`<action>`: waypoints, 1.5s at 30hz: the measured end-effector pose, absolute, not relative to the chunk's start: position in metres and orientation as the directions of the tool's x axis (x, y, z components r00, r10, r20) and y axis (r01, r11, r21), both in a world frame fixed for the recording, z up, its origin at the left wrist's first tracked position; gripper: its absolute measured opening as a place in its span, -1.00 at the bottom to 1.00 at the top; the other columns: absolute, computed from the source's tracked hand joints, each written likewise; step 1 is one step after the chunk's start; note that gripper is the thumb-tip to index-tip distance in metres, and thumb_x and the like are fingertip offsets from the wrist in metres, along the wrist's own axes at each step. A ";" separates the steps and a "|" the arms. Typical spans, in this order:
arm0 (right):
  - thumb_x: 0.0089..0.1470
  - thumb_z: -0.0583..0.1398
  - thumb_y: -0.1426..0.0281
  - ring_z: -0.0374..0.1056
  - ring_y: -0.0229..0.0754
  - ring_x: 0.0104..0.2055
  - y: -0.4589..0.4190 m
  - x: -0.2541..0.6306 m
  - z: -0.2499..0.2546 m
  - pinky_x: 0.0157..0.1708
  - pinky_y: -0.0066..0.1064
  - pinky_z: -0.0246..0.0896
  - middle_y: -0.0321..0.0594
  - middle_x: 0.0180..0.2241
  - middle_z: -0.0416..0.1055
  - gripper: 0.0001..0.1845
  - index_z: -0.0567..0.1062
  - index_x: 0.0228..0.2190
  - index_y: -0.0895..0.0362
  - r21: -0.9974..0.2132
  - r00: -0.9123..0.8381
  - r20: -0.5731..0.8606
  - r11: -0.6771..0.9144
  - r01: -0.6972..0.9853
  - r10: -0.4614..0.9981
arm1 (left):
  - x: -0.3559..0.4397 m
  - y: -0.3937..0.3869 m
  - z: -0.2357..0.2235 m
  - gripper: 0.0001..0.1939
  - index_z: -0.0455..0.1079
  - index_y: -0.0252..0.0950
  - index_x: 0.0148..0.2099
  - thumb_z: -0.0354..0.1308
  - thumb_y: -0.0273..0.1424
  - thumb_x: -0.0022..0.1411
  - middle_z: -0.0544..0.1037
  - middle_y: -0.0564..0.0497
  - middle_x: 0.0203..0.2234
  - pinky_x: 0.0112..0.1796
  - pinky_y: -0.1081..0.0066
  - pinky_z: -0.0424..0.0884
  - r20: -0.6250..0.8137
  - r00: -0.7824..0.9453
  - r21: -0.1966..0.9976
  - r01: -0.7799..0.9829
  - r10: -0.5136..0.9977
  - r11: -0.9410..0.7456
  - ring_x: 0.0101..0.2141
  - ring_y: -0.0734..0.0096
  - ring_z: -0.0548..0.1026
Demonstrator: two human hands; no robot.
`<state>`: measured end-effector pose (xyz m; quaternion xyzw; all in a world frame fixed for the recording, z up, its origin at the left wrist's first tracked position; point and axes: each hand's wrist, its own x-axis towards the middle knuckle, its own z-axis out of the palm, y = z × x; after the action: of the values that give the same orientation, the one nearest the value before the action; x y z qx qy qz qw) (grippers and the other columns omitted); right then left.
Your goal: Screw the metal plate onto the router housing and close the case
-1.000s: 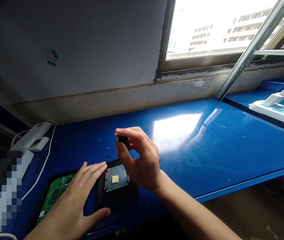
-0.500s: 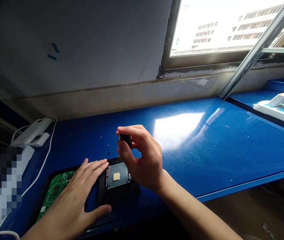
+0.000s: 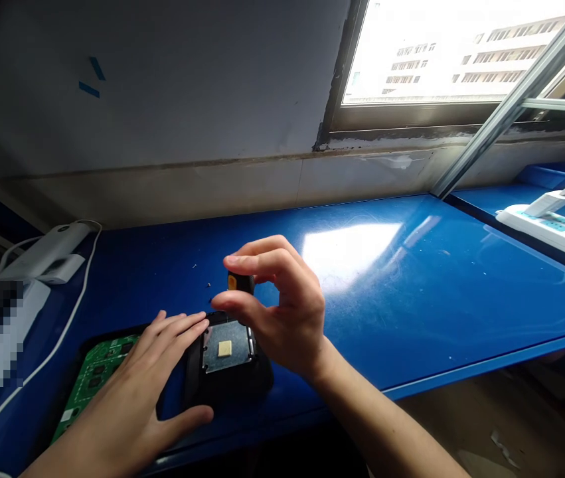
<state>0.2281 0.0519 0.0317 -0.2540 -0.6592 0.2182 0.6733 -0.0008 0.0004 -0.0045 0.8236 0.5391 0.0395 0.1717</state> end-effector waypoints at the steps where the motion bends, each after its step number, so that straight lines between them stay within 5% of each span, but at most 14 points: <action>1: 0.16 0.42 0.29 0.53 -0.23 -0.30 0.053 0.228 0.033 -0.41 -0.35 0.55 -0.27 -0.20 0.49 -0.75 0.59 -0.12 0.00 -0.621 0.049 0.784 0.783 0.040 0.619 | -0.003 0.000 -0.009 -0.11 0.13 -0.05 0.50 0.23 0.12 0.25 0.22 0.00 0.46 0.25 -0.38 0.26 -0.085 0.423 0.318 0.870 0.902 -0.378 0.47 -0.35 -0.07; 7: 0.22 0.36 0.43 0.56 -0.23 -0.29 0.050 0.225 0.041 -0.39 -0.38 0.57 -0.28 -0.27 0.57 -0.89 0.59 -0.19 0.01 -0.682 0.076 0.730 0.731 0.017 0.679 | -0.011 -0.004 -0.029 -0.10 0.01 0.09 0.51 0.20 0.18 0.26 0.27 0.05 0.44 0.18 -0.36 0.40 0.092 0.444 0.260 0.853 0.891 -0.452 0.46 -0.32 0.01; 12: 0.40 0.15 0.44 0.63 -0.16 -0.17 0.041 0.225 0.042 -0.25 -0.27 0.62 -0.20 -0.17 0.68 -0.82 0.57 -0.11 0.04 -0.711 -0.027 0.702 0.698 -0.086 0.712 | -0.009 -0.005 -0.026 -0.12 0.04 0.05 0.50 0.21 0.15 0.27 0.28 0.03 0.44 0.18 -0.33 0.42 0.092 0.447 0.240 0.857 0.890 -0.456 0.45 -0.30 0.03; 19: 0.21 0.39 0.34 0.63 -0.19 -0.27 0.045 0.221 0.043 -0.32 -0.35 0.61 -0.27 -0.32 0.65 -0.82 0.51 -0.20 0.05 -0.628 0.001 0.771 0.761 -0.162 0.637 | -0.011 -0.005 -0.026 -0.11 0.03 0.03 0.51 0.18 0.19 0.27 0.31 -0.03 0.42 0.13 -0.36 0.46 0.095 0.454 0.223 0.858 0.886 -0.463 0.44 -0.37 0.05; 27: 0.37 0.22 0.42 0.64 -0.23 -0.26 0.033 0.226 0.044 -0.32 -0.38 0.61 -0.23 -0.13 0.69 -0.93 0.48 -0.12 0.02 -0.738 -0.100 0.671 0.649 -0.185 0.735 | -0.009 -0.003 -0.020 -0.14 0.09 0.00 0.49 0.19 0.18 0.27 0.30 0.00 0.43 0.19 -0.33 0.41 0.048 0.461 0.247 0.854 0.886 -0.457 0.45 -0.30 0.05; 34: 0.46 0.06 0.34 0.60 -0.18 -0.23 0.035 0.231 0.040 -0.26 -0.24 0.59 -0.19 -0.03 0.63 -0.77 0.51 -0.18 0.02 -0.729 -0.056 0.683 0.675 -0.113 0.728 | -0.009 -0.004 -0.023 -0.14 0.11 0.05 0.49 0.23 0.14 0.26 0.31 0.02 0.42 0.20 -0.30 0.41 0.074 0.439 0.286 0.851 0.896 -0.440 0.45 -0.31 0.05; 39: 0.22 0.35 0.11 0.47 -0.13 -0.24 0.037 0.231 0.039 -0.34 -0.22 0.53 -0.19 -0.24 0.45 -0.73 0.60 -0.20 0.02 -0.581 0.027 0.813 0.807 0.103 0.582 | -0.010 -0.004 -0.020 -0.14 0.11 0.04 0.49 0.22 0.14 0.26 0.29 0.03 0.43 0.20 -0.34 0.38 0.052 0.431 0.296 0.855 0.901 -0.426 0.46 -0.33 0.01; 42: 0.23 0.37 0.33 0.46 -0.19 -0.30 0.033 0.228 0.043 -0.37 -0.29 0.49 -0.22 -0.30 0.49 -0.85 0.63 -0.14 0.04 -0.549 0.007 0.832 0.821 0.158 0.555 | -0.009 -0.003 -0.018 -0.15 0.14 -0.01 0.48 0.20 0.15 0.27 0.29 0.00 0.43 0.21 -0.38 0.35 0.016 0.436 0.299 0.857 0.900 -0.420 0.46 -0.36 0.00; 45: 0.34 0.22 0.49 0.55 -0.15 -0.21 0.026 0.225 0.045 -0.32 -0.27 0.53 -0.13 -0.17 0.62 -0.72 0.59 0.03 0.06 -0.553 -0.053 0.823 0.818 0.157 0.566 | -0.007 -0.002 -0.018 -0.13 0.12 0.00 0.49 0.20 0.16 0.27 0.26 0.00 0.45 0.22 -0.38 0.33 0.010 0.432 0.298 0.860 0.902 -0.415 0.46 -0.37 -0.01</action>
<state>0.2246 0.0261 0.0446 -0.2554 -0.7077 0.1599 0.6390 -0.0073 -0.0020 -0.0176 0.8370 0.5261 0.0846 0.1246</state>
